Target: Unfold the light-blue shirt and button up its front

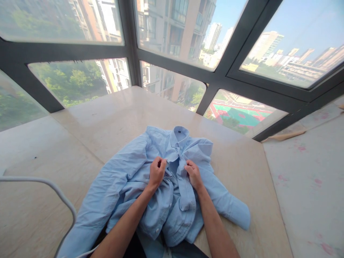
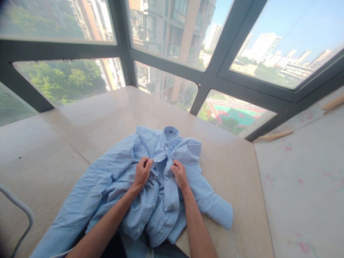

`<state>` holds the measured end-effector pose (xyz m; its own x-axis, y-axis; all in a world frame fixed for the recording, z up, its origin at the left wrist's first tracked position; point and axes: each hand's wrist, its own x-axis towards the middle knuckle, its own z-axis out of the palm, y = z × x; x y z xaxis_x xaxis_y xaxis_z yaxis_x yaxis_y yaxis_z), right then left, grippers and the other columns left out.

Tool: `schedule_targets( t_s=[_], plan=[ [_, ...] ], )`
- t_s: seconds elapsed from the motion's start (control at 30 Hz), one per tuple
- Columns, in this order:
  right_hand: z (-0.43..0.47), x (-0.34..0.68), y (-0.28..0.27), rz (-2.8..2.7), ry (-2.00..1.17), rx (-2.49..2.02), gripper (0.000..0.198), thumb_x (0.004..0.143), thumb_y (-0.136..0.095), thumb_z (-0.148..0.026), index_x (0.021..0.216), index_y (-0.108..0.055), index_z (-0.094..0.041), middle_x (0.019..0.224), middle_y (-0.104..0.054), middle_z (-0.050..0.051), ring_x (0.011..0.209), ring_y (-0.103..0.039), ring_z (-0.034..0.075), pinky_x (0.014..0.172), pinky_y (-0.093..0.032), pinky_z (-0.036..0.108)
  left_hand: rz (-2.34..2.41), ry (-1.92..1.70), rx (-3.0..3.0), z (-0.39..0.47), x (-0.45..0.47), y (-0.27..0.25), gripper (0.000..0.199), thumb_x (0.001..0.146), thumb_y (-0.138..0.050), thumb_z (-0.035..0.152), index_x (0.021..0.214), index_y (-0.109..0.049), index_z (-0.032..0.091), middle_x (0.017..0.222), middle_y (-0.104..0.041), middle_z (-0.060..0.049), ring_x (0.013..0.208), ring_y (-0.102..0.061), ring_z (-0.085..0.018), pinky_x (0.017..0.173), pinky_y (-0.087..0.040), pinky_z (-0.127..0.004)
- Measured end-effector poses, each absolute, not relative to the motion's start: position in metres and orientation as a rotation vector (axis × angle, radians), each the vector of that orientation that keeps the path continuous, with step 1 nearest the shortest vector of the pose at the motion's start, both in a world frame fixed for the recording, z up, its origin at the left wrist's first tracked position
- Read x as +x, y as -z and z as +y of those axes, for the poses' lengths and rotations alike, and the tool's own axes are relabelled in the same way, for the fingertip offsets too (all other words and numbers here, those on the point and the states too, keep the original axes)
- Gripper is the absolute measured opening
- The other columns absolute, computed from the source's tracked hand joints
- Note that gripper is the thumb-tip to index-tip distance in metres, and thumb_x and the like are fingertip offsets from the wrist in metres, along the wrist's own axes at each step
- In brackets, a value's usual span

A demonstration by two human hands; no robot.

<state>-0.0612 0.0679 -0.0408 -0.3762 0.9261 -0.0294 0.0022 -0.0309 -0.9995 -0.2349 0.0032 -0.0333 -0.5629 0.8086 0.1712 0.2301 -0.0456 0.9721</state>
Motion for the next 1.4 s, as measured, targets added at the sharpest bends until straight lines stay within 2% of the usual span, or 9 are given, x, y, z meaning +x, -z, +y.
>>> schedule_targets(
  t_s=[0.13,0.23,0.37,0.57,0.8,0.93,1.1,1.23,1.4],
  plan=[
    [0.067,-0.063,0.033,-1.622,-1.455,-1.001,0.021,0.072,-0.055,-0.036,0.064,-0.05,-0.018,0.063,-0.043,-0.001,0.062,-0.037,0.012,0.06,-0.032,0.025,1.851,-1.74,1.567,0.013,-0.229,0.018,0.014,0.084,-0.052,0.028,0.076,-0.053,0.017,0.08,-0.055,-0.004,0.079,-0.05,-0.016,0.077,-0.041,-0.029],
    [0.066,-0.064,0.032,-1.628,-1.432,-0.998,0.02,0.072,-0.054,-0.036,0.065,-0.051,-0.018,0.063,-0.044,-0.001,0.062,-0.038,0.013,0.06,-0.033,0.026,1.876,-1.559,1.804,0.033,-0.226,0.009,0.018,0.088,-0.052,0.029,0.094,-0.064,0.017,0.1,-0.063,-0.008,0.098,-0.055,-0.021,0.093,-0.04,-0.036],
    [0.064,-0.066,0.034,-1.623,-1.418,-1.002,0.018,0.072,-0.053,-0.034,0.065,-0.05,-0.018,0.064,-0.044,-0.001,0.063,-0.038,0.013,0.061,-0.033,0.027,1.916,-1.071,1.895,0.056,-0.229,0.013,0.029,0.084,-0.06,0.031,0.108,-0.069,0.017,0.11,-0.066,-0.009,0.106,-0.056,-0.025,0.094,-0.041,-0.038],
    [0.062,-0.066,0.037,-1.667,-1.41,-0.994,0.019,0.074,-0.053,-0.034,0.066,-0.047,-0.019,0.064,-0.039,-0.001,0.062,-0.034,0.013,0.059,-0.03,0.027,1.832,-0.889,1.897,0.056,-0.237,0.027,0.038,0.079,-0.064,0.026,0.116,-0.072,0.024,0.12,-0.065,-0.006,0.11,-0.054,-0.025,0.095,-0.038,-0.04],
    [0.057,-0.06,0.032,-1.719,-1.502,-0.922,0.019,0.07,-0.054,-0.03,0.061,-0.04,-0.02,0.063,-0.035,-0.002,0.061,-0.032,0.013,0.058,-0.027,0.027,1.7,-1.106,1.865,0.044,-0.24,0.038,0.02,0.09,-0.058,0.027,0.085,-0.076,0.022,0.086,-0.068,-0.004,0.084,-0.056,-0.017,0.082,-0.039,-0.033],
    [0.052,-0.057,0.025,-1.846,-1.583,-0.954,0.018,0.069,-0.055,-0.027,0.06,-0.041,-0.019,0.061,-0.037,-0.002,0.06,-0.033,0.012,0.058,-0.027,0.027,1.627,-1.369,1.691,0.028,-0.239,0.041,0.018,0.087,-0.058,0.025,0.084,-0.073,0.017,0.081,-0.065,-0.004,0.081,-0.056,-0.016,0.078,-0.042,-0.029],
    [0.048,-0.062,0.017,-1.85,-1.533,-1.038,0.019,0.078,-0.061,-0.036,0.083,-0.057,-0.018,0.078,-0.055,0.002,0.072,-0.052,0.016,0.066,-0.042,0.028,1.667,-1.476,1.543,0.02,-0.238,0.037,0.02,0.087,-0.057,0.028,0.077,-0.07,0.017,0.074,-0.061,-0.003,0.075,-0.054,-0.014,0.072,-0.041,-0.026],
    [0.044,-0.076,0.002,-1.856,-1.172,-1.128,0.036,0.085,-0.062,-0.045,0.107,-0.059,-0.016,0.096,-0.061,0.008,0.081,-0.059,0.018,0.076,-0.049,0.031,1.71,-1.502,1.585,0.021,-0.238,0.038,0.019,0.088,-0.058,0.028,0.082,-0.072,0.017,0.074,-0.06,-0.003,0.075,-0.054,-0.014,0.072,-0.041,-0.025],
    [0.05,-0.099,-0.014,-2.023,-0.71,-1.243,0.036,0.088,-0.063,-0.044,0.109,-0.063,-0.014,0.098,-0.063,0.01,0.079,-0.058,0.018,0.08,-0.048,0.032,1.72,-1.528,1.709,0.02,-0.238,0.043,0.02,0.089,-0.057,0.027,0.081,-0.072,0.017,0.074,-0.06,-0.004,0.074,-0.052,-0.014,0.071,-0.04,-0.025]
  ],
)
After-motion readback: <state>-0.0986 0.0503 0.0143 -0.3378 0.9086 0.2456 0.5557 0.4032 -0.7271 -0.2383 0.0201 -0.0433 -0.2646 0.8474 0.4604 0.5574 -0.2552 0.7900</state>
